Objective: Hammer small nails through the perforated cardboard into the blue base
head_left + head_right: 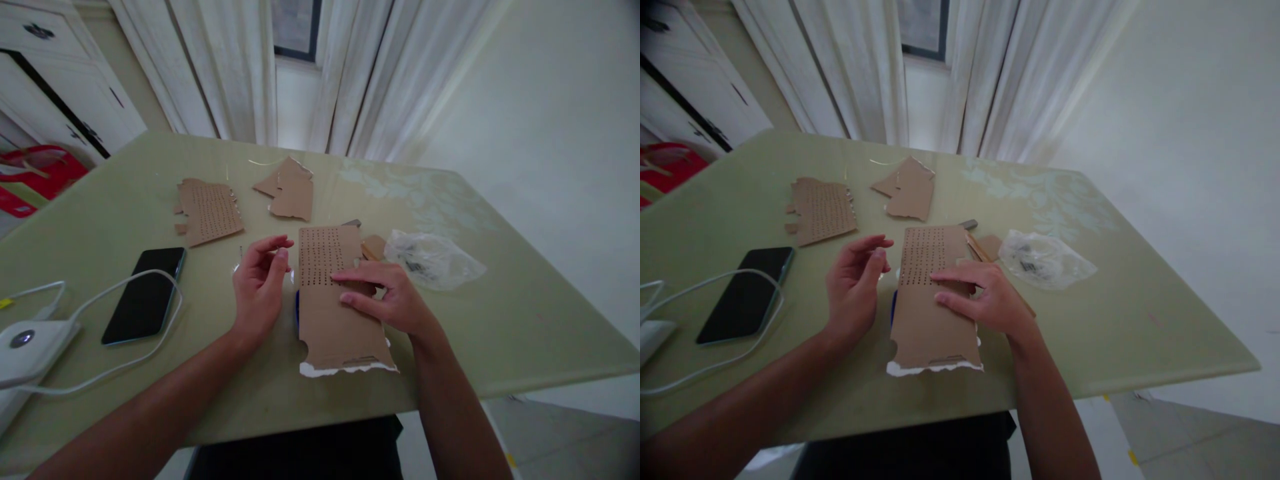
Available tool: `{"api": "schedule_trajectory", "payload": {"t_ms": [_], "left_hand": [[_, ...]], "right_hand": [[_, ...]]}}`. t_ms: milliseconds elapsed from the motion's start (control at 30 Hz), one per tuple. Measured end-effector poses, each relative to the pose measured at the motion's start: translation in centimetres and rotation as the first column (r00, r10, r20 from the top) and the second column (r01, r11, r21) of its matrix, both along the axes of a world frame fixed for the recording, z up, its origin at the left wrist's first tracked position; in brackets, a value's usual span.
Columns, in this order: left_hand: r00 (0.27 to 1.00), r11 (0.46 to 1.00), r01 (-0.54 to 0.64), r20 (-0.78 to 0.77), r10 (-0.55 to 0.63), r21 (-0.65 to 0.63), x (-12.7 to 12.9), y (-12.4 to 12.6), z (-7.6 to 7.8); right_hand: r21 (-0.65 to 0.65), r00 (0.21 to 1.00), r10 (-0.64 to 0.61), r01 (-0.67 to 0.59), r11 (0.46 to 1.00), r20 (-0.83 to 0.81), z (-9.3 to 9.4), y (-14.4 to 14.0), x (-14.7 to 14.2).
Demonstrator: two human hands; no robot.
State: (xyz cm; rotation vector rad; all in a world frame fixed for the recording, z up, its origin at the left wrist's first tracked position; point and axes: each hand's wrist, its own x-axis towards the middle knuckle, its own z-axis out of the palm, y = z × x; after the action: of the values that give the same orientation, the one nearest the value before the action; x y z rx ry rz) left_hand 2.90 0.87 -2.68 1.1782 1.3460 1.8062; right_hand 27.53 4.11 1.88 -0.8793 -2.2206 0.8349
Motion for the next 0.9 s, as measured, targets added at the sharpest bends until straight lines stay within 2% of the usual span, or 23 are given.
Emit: {"api": "schedule_trajectory", "payload": {"t_ms": [133, 433, 667, 900], "left_hand": [[0.999, 1.000, -0.016, -0.036, 0.017, 0.027, -0.4, 0.2, 0.6], [0.997, 0.997, 0.059, 0.054, -0.061, 0.050, -0.4, 0.2, 1.3], [0.996, 0.996, 0.078, 0.036, -0.079, 0.038, -0.6, 0.1, 1.4], [0.996, 0.996, 0.081, 0.040, -0.083, 0.047, -0.7, 0.1, 1.3]], "right_hand": [[0.041, 0.999, -0.001, -0.001, 0.999, 0.034, 0.3, -0.1, 0.0], [0.019, 0.998, -0.005, 0.004, 1.000, 0.059, 0.5, -0.2, 0.3], [-0.010, 0.999, 0.042, -0.042, 0.999, 0.001, 0.5, 0.0, 0.4], [0.022, 1.000, -0.003, 0.003, 1.000, 0.012, 0.6, -0.1, 0.1]]}}
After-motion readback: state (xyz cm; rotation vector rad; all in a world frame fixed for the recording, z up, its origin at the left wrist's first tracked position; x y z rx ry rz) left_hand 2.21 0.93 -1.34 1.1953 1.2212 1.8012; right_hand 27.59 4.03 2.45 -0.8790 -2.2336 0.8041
